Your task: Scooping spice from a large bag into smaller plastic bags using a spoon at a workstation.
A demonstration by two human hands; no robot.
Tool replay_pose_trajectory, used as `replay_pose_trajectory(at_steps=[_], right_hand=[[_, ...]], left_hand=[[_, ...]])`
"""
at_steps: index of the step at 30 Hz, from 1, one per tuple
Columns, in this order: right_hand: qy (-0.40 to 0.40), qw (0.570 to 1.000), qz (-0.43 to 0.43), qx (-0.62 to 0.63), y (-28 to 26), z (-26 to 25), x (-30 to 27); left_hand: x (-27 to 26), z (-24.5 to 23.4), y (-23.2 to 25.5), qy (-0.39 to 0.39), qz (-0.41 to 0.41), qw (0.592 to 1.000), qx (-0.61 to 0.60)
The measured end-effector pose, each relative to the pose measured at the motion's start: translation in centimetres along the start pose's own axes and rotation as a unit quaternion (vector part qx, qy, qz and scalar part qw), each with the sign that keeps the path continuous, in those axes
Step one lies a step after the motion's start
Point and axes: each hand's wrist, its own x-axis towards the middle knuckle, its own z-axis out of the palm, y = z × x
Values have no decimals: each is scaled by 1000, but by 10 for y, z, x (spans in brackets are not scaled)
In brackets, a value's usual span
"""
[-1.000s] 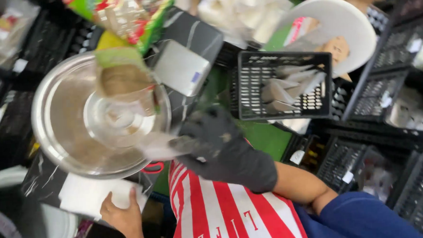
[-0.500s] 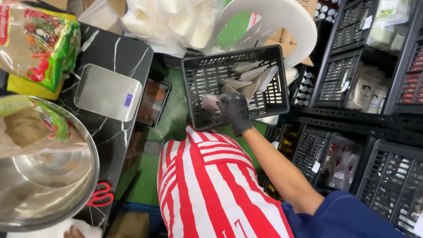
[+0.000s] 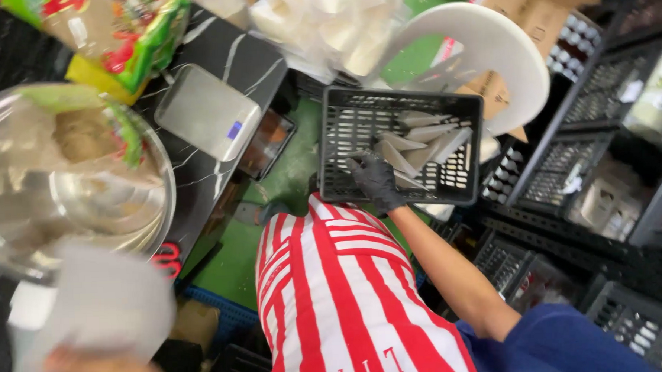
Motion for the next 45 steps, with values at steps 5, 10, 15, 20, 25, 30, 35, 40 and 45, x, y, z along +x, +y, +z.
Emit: replay_pose_trajectory(at_steps=[5,10,15,20,25,30,35,40,45], right_hand=[[-359,845,-31,395,-186,-65,-49],[-262,881,56,390,-273,-56,-67],[-169,876,-12,452,-328,-73,-67],[-176,811,-555,-62,-317,-56,-46],[-231,785,-574,31,-371,-35,-49],[-62,766,-637,-64,-413,8,-65],[-7,828,-561,-11,-434,14,-113],[-214,866,-449,38,-404,39,-123],[-356,862,-361,-5,-390,29,-103]], left_hand=[[-22,40,68,-45,-197,877,-437],[-6,26,95,-71,-217,830,-510],[32,23,65,-174,-183,756,-604],[76,0,32,-245,57,839,-483],[100,-2,14,-372,175,801,-435],[122,16,-17,-619,4,697,-362],[112,43,-40,-523,-52,737,-425],[93,67,-40,-444,64,772,-451],[116,73,-48,-425,228,694,-535]])
